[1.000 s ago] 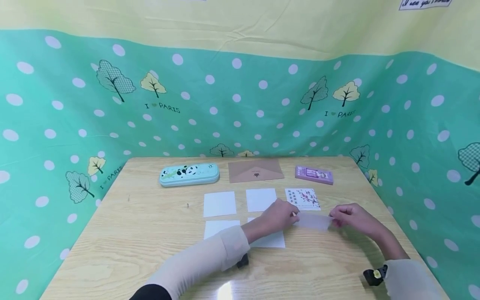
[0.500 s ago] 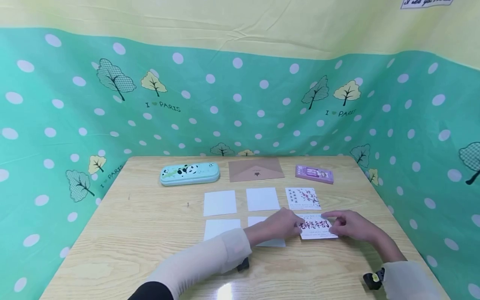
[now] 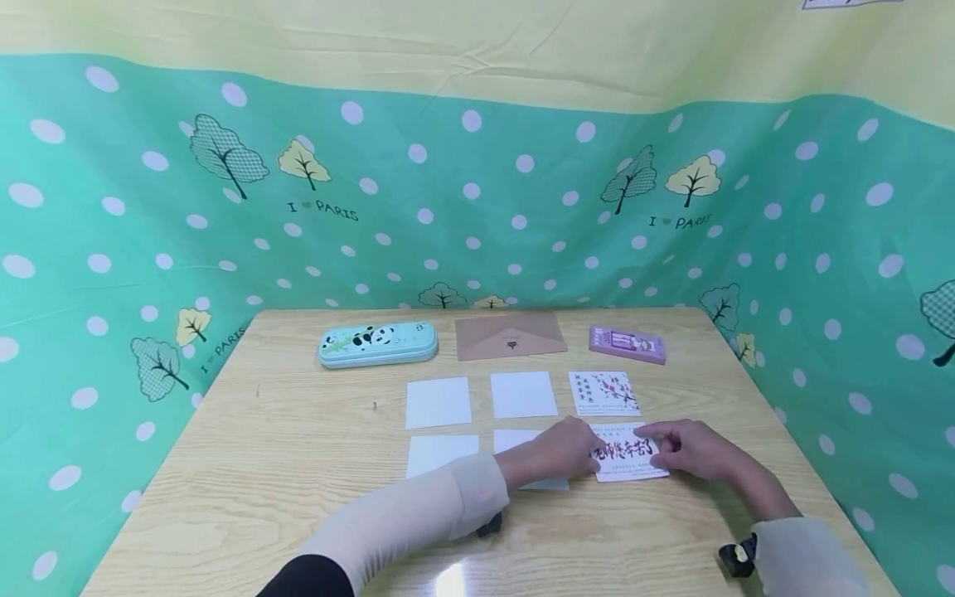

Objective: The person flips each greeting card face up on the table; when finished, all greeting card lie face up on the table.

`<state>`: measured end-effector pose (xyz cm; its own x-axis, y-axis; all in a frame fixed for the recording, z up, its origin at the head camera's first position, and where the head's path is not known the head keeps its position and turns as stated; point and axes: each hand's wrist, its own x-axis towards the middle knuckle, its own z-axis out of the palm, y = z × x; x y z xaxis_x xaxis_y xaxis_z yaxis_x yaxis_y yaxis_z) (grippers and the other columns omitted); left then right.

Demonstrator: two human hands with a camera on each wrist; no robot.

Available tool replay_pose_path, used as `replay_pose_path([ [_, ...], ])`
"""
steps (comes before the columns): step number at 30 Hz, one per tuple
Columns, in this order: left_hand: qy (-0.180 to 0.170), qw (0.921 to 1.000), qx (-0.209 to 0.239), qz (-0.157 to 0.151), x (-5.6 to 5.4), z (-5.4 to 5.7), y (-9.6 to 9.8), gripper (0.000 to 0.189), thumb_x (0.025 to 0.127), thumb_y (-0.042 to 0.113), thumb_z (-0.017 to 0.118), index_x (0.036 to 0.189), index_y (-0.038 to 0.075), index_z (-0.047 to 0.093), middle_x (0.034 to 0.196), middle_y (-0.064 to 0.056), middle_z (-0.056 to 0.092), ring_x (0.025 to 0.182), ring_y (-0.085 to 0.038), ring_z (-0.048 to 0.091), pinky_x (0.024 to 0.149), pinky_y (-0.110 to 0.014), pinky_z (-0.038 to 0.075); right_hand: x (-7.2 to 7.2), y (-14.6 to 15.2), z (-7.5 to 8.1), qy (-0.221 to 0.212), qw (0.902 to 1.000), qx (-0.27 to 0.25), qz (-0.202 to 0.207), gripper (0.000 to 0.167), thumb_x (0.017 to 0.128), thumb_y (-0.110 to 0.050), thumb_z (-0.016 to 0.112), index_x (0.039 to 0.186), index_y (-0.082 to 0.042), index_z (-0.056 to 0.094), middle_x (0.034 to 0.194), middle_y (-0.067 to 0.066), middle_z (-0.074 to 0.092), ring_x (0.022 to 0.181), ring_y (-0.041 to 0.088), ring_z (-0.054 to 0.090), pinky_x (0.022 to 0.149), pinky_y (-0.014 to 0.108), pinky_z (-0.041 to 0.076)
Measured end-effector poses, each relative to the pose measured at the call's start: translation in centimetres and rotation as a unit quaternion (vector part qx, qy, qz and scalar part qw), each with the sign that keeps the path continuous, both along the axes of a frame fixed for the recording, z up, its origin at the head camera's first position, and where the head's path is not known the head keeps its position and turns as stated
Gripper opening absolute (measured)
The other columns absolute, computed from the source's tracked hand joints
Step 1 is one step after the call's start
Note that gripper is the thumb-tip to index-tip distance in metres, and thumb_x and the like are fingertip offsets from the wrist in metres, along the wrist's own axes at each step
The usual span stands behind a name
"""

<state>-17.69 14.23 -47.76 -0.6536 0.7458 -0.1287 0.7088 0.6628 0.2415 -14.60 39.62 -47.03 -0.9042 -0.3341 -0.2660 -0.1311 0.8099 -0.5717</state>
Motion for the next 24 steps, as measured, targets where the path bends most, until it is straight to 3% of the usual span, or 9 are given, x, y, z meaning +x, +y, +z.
replay_pose_path([
  [5,-0.012,0.9995,0.001,0.029,0.3,0.2,0.2,0.013,0.095,0.026,0.07,0.104,0.028,0.079,0.077,0.012,0.063,0.067,-0.001,0.053,0.057,-0.013,0.041,0.1,0.0,-0.2,0.013,0.9999,0.002,0.001,0.053,0.086,-0.021,0.08,0.134,-0.005,0.065,0.069,-0.007,0.051,0.059,0.002,0.044,0.054,0.021,0.039],
  [11,-0.005,0.9998,0.007,0.017,0.2,-0.2,0.1,0.012,0.094,0.025,0.07,0.101,0.028,0.079,0.075,0.012,0.062,0.068,-0.002,0.053,0.058,-0.013,0.041,0.0,0.1,-0.3,0.016,0.9999,-0.003,0.005,0.048,0.089,-0.022,0.077,0.133,-0.005,0.066,0.07,-0.006,0.053,0.059,0.002,0.044,0.053,0.022,0.039],
  [15,-0.005,0.9997,0.021,0.015,-0.4,-0.6,-0.5,0.023,0.094,0.024,0.069,0.114,0.028,0.077,0.097,0.014,0.074,0.087,0.0,0.064,0.073,-0.012,0.049,-0.2,-0.1,-0.1,0.017,0.9998,-0.01,0.0,0.043,0.095,-0.023,0.071,0.134,-0.007,0.065,0.073,-0.004,0.056,0.06,0.003,0.047,0.054,0.022,0.041],
  [18,-0.01,0.9989,0.037,0.027,-1.0,-0.2,-1.4,0.034,0.093,0.02,0.067,0.126,0.027,0.072,0.12,0.015,0.073,0.111,0.0,0.066,0.092,-0.014,0.051,-0.6,-0.4,0.3,0.023,0.9996,-0.011,-0.014,0.042,0.097,-0.023,0.068,0.136,-0.009,0.064,0.076,-0.003,0.057,0.061,0.005,0.048,0.054,0.022,0.042],
  [19,-0.016,0.9983,0.043,0.035,-1.2,0.0,-1.7,0.037,0.093,0.019,0.066,0.129,0.027,0.071,0.126,0.015,0.071,0.113,0.0,0.065,0.093,-0.013,0.051,-0.8,-0.5,0.5,0.026,0.9995,-0.011,-0.015,0.042,0.098,-0.021,0.068,0.137,-0.008,0.063,0.077,-0.002,0.057,0.062,0.006,0.048,0.055,0.023,0.042],
  [24,-0.031,0.9955,0.057,0.068,-1.9,1.2,-3.6,0.036,0.095,0.023,0.068,0.131,0.024,0.07,0.133,0.014,0.068,0.125,-0.003,0.062,0.102,-0.017,0.048,-2.1,-1.7,0.9,0.053,0.9985,0.001,-0.016,0.041,0.098,-0.019,0.068,0.137,-0.007,0.063,0.079,-0.003,0.058,0.065,0.005,0.048,0.057,0.022,0.042],
])
